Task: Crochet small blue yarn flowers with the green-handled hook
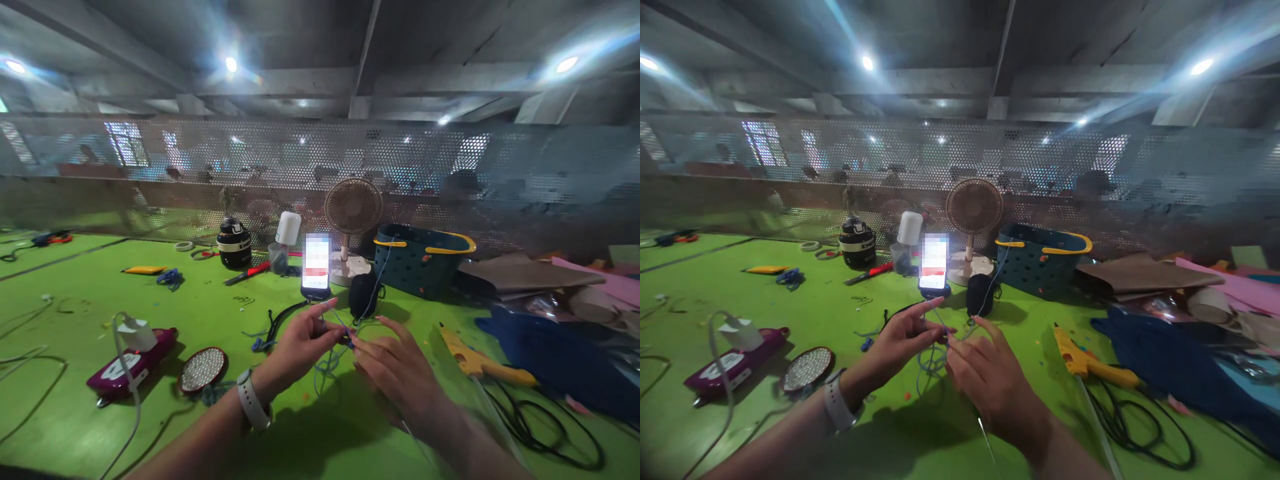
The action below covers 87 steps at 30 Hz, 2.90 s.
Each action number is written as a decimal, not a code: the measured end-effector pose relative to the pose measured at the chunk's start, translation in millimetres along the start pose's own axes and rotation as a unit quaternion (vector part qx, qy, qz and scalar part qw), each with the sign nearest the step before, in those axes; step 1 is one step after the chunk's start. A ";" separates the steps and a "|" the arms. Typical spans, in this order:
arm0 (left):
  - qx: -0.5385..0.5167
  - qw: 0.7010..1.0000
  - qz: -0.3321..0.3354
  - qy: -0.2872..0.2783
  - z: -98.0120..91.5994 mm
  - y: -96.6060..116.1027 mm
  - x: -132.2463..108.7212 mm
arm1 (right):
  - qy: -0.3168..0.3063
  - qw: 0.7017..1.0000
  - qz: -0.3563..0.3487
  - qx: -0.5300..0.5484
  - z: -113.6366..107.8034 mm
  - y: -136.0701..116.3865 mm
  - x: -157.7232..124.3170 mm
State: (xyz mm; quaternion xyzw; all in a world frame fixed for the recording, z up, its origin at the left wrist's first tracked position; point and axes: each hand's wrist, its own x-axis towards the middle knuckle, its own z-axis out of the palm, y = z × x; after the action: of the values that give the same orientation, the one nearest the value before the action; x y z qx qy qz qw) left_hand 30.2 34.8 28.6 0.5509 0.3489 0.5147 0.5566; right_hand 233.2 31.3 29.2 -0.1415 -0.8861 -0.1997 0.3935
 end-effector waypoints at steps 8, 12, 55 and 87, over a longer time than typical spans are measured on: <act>-0.046 0.999 -0.018 0.022 6.7 -1.0 -1.5 | 0.017 0.999 0.011 -0.050 4.3 -7.2 3.6; -0.047 0.999 -0.002 0.007 11.2 0.7 -5.6 | 0.045 0.997 0.036 -0.046 8.1 -4.7 2.5; -0.139 0.990 0.009 -0.026 -1.7 10.9 -2.0 | 0.126 0.985 0.050 0.105 -7.0 14.8 5.5; -0.075 0.996 0.042 -0.027 -3.1 16.4 -3.6 | 0.129 0.951 0.128 0.250 -3.8 14.4 -2.6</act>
State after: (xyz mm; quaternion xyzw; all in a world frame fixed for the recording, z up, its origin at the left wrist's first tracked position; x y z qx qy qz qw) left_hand 23.3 29.8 43.5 0.5354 0.2707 0.5474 0.5834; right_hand 243.2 42.0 33.0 -0.1238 -0.8237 0.0638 0.5496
